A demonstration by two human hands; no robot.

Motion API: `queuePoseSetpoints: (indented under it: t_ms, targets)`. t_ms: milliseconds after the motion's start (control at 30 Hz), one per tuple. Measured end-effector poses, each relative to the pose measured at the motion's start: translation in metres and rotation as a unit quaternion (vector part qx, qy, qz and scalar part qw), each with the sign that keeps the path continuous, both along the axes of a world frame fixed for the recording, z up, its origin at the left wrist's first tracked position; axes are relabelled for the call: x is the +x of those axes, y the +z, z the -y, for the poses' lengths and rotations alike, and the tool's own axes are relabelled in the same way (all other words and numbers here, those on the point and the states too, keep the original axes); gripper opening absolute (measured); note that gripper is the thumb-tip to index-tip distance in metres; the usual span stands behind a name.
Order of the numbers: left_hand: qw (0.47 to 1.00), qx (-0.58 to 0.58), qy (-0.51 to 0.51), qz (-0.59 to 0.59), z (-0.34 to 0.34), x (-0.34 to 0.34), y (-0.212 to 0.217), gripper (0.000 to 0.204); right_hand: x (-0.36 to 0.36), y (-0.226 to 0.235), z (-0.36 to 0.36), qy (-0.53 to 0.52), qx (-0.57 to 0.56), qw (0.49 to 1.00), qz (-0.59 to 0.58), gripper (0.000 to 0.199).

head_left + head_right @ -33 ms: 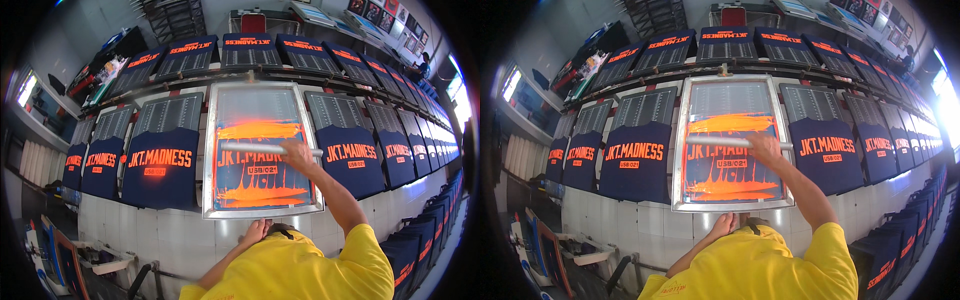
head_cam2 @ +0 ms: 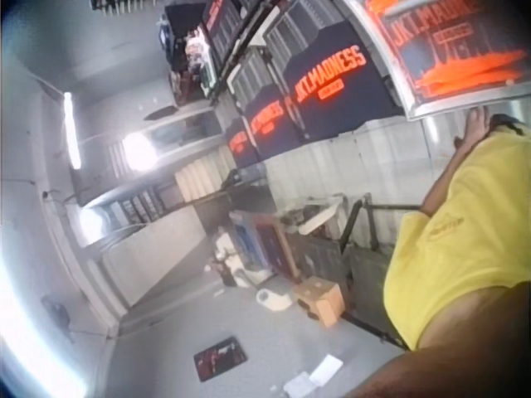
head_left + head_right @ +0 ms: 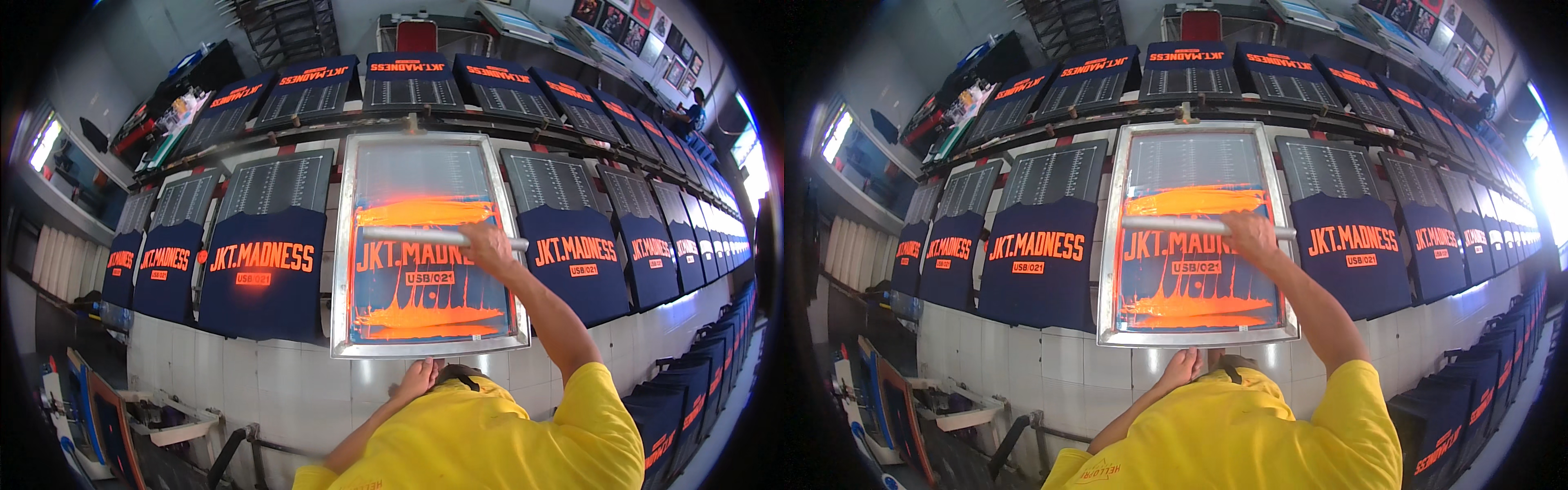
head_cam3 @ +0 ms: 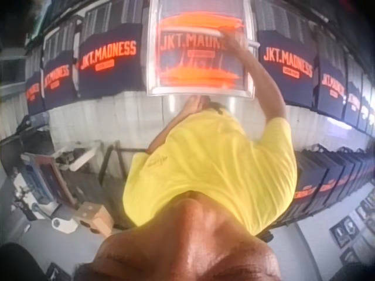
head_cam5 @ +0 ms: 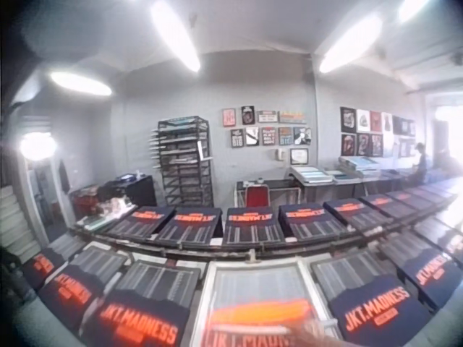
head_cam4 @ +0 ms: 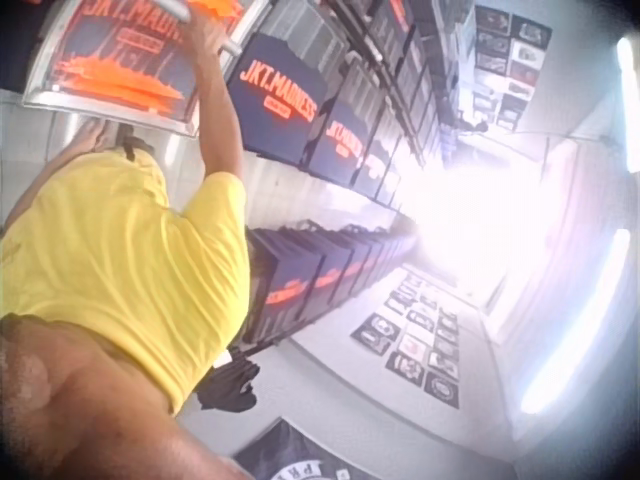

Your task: The person performs screen printing on navy blue t-shirts using orange ink and a squeegee. They apply the ink through a stencil frame onto each garment, repeating the process across a sequence of shirts on a printing table.

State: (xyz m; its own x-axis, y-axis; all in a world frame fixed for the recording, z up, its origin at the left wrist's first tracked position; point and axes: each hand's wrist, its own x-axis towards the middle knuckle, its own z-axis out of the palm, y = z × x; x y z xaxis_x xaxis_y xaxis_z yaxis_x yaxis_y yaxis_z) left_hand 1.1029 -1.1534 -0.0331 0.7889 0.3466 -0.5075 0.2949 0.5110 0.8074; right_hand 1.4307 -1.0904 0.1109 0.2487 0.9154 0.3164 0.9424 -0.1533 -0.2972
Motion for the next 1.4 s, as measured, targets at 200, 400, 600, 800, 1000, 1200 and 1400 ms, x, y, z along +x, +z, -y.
queuePoseSetpoints:
  t_ms: [200,400,600,800,1000,1200,1400]
  targets:
    - [0.997,0.075,-0.026,-0.010,-0.002,-0.004,-0.007,0.053,0.037,0.005,-0.048,-0.014,-0.083,0.996,0.000,0.026]
    - [0.998,0.059,-0.028,0.022,-0.010,-0.006,0.003,0.050,0.050,-0.002,-0.069,-0.007,-0.086,0.995,0.044,0.019]
    - [0.997,0.070,-0.015,-0.012,-0.007,-0.008,0.002,0.048,0.048,0.007,-0.074,0.009,-0.142,0.988,0.061,0.017]
    - [0.997,0.072,0.013,0.016,-0.007,-0.010,-0.002,0.046,0.024,0.013,-0.051,0.011,-0.179,0.983,0.024,0.019]
    - [0.993,0.105,-0.024,0.049,-0.013,-0.006,-0.002,0.050,-0.033,0.018,0.018,-0.008,-0.217,0.976,0.006,0.024]
    - [0.995,0.073,-0.023,0.070,-0.013,-0.005,-0.004,0.050,-0.104,0.017,0.098,0.015,-0.163,0.986,-0.005,0.023]
    - [0.999,-0.003,-0.038,0.038,-0.018,-0.005,0.016,0.046,-0.101,0.015,0.096,-0.006,-0.133,0.991,-0.025,0.020]
